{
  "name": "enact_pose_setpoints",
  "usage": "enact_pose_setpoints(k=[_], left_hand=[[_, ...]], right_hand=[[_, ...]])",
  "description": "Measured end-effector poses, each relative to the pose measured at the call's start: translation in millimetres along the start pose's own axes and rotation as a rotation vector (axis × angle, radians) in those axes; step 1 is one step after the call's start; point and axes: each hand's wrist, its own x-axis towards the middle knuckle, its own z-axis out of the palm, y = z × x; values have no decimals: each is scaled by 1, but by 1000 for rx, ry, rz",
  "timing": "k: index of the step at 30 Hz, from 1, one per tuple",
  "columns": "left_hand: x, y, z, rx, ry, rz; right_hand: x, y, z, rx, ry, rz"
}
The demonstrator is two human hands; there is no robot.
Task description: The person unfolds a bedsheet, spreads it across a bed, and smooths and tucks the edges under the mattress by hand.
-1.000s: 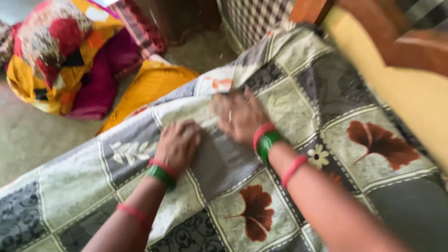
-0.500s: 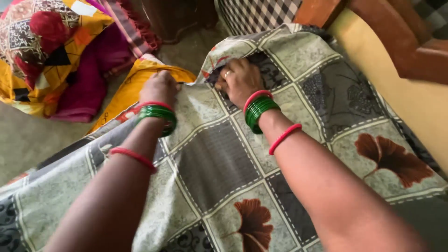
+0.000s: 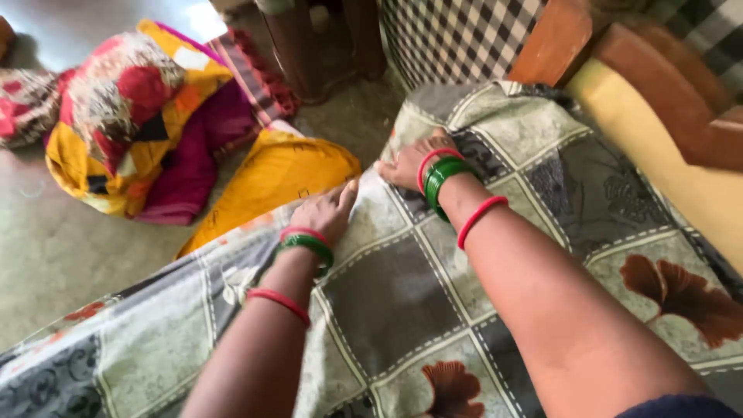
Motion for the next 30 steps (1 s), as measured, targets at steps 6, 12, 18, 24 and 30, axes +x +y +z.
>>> enact_pose_setpoints(k=[6,12,18,24,30], left_hand=[[21,13,-14,75,-601,-346],[-6,-1,14,61,-232,-183],[-20,8,7,-84,96,67],[-8,20,5,-86,-150,-42],[-17,9,13,27,-49,-72]], right_hand=[[11,3,-5,8,-267,32],[0,27,12,214,-87,-56],[34,92,-23,-243,-206,33],[48,119,-5,17,-479,131],[-12,93,14,-12,276,123]])
